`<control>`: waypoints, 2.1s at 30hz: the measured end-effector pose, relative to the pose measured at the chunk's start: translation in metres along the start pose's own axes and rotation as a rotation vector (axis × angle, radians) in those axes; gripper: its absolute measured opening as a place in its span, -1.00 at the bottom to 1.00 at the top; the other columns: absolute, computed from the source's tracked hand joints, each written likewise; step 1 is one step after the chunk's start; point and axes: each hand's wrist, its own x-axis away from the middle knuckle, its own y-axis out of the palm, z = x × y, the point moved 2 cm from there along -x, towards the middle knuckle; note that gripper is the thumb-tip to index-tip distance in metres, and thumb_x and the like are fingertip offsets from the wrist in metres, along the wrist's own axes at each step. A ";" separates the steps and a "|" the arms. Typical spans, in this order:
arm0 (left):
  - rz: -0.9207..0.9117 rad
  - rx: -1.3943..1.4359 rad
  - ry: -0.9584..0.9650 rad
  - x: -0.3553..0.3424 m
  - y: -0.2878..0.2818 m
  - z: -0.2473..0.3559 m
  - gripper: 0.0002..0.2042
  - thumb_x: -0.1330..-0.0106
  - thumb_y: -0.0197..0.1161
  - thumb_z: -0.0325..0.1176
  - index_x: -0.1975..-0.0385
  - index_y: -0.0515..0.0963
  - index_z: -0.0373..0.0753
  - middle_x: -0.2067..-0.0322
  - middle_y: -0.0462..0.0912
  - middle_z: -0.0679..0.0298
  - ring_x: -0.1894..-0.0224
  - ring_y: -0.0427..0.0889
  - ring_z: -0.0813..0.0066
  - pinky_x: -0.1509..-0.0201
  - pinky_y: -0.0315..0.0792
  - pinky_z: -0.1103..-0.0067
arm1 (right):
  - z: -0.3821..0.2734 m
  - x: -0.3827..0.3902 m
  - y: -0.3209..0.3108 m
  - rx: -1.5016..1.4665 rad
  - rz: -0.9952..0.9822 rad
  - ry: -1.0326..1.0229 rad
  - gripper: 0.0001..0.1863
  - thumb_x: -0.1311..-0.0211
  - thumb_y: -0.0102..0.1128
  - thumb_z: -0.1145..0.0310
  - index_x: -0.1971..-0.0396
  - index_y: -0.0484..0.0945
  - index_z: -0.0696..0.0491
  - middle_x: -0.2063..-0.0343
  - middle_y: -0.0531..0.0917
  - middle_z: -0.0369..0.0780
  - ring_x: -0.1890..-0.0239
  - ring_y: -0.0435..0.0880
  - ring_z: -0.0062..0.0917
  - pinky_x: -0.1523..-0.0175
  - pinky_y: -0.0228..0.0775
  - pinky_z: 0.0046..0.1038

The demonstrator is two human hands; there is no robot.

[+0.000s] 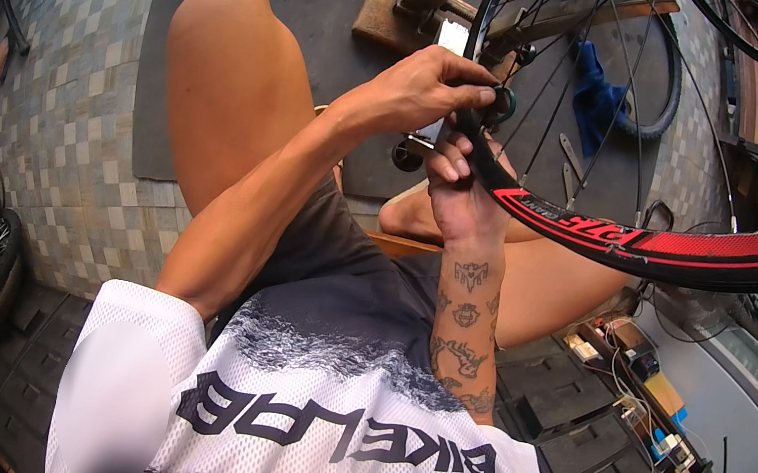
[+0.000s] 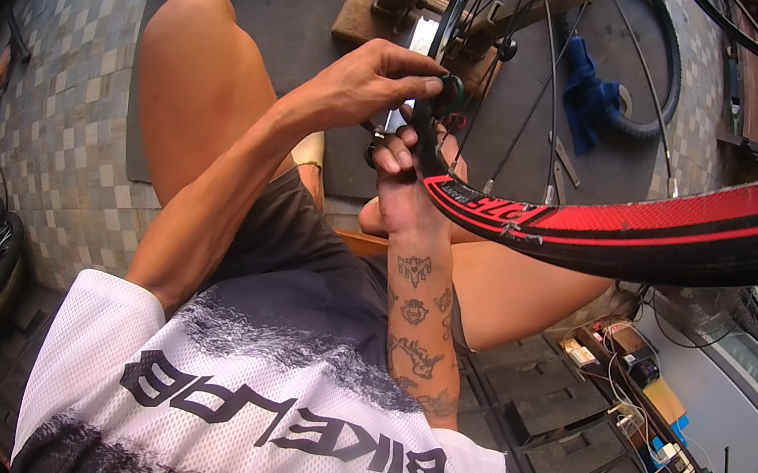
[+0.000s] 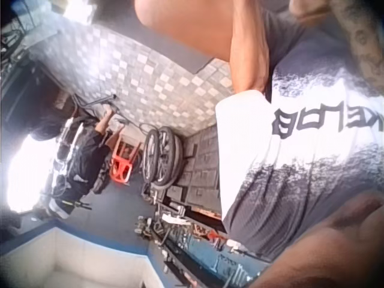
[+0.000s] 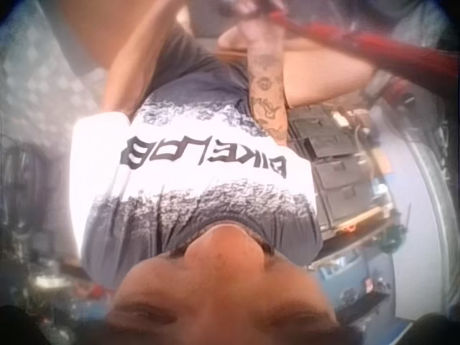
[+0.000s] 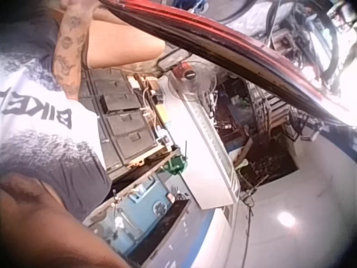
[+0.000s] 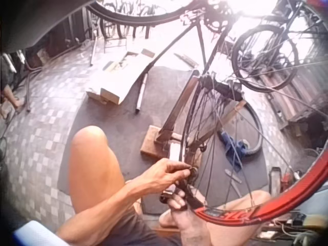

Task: The person sits on the floor and works on a bicycle wheel mounted on a truing stand. They repeatedly attach and remove a small green circular object from the rim, rotating the wheel between adjustments.

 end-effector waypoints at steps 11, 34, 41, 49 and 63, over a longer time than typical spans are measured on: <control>0.114 -0.056 -0.007 -0.004 0.003 0.000 -0.69 -0.48 0.36 -0.27 -0.03 0.73 -0.40 0.34 0.77 0.28 0.41 0.60 0.65 0.29 0.54 0.60 | 0.001 -0.003 -0.002 0.155 0.128 -0.062 -0.62 -0.64 -0.04 0.16 -0.06 0.55 0.19 0.39 0.59 -0.23 0.49 0.49 -0.55 0.31 0.40 -0.44; 0.009 0.254 -0.206 0.008 -0.004 0.008 -0.70 -0.40 0.49 -0.20 0.16 0.72 -0.36 0.33 0.77 0.27 0.27 0.70 0.59 0.12 0.58 0.60 | 0.004 0.001 0.003 0.217 0.096 -0.063 -0.58 -0.68 -0.06 0.07 -0.14 0.56 0.10 0.39 0.57 -0.28 0.47 0.46 -0.60 0.28 0.38 -0.48; -0.046 0.232 -0.140 0.000 -0.006 0.005 -0.59 -0.39 0.49 -0.18 -0.07 0.66 -0.35 0.34 0.72 0.31 0.26 0.67 0.61 0.08 0.58 0.59 | 0.004 0.002 0.002 0.147 0.024 -0.050 -0.62 -0.67 -0.06 0.21 -0.19 0.54 0.16 0.26 0.60 -0.20 0.45 0.47 -0.57 0.24 0.38 -0.47; -0.127 0.343 -0.099 -0.004 -0.009 -0.004 -0.52 -0.41 0.47 -0.20 -0.24 0.62 -0.31 0.25 0.76 0.26 0.22 0.69 0.57 0.02 0.59 0.54 | 0.006 0.004 0.005 0.123 0.000 -0.043 -0.61 -0.67 -0.08 0.22 -0.21 0.53 0.15 0.18 0.60 -0.19 0.44 0.46 -0.59 0.24 0.38 -0.48; -0.275 0.186 -0.125 -0.018 -0.014 -0.005 -0.56 -0.42 0.44 -0.24 -0.23 0.62 -0.27 0.09 0.79 0.20 0.11 0.70 0.51 -0.01 0.58 0.52 | 0.001 -0.001 0.000 0.123 0.065 0.002 -0.68 -0.66 -0.07 0.12 0.00 0.59 0.00 0.41 0.56 -0.29 0.51 0.42 -0.61 0.29 0.35 -0.47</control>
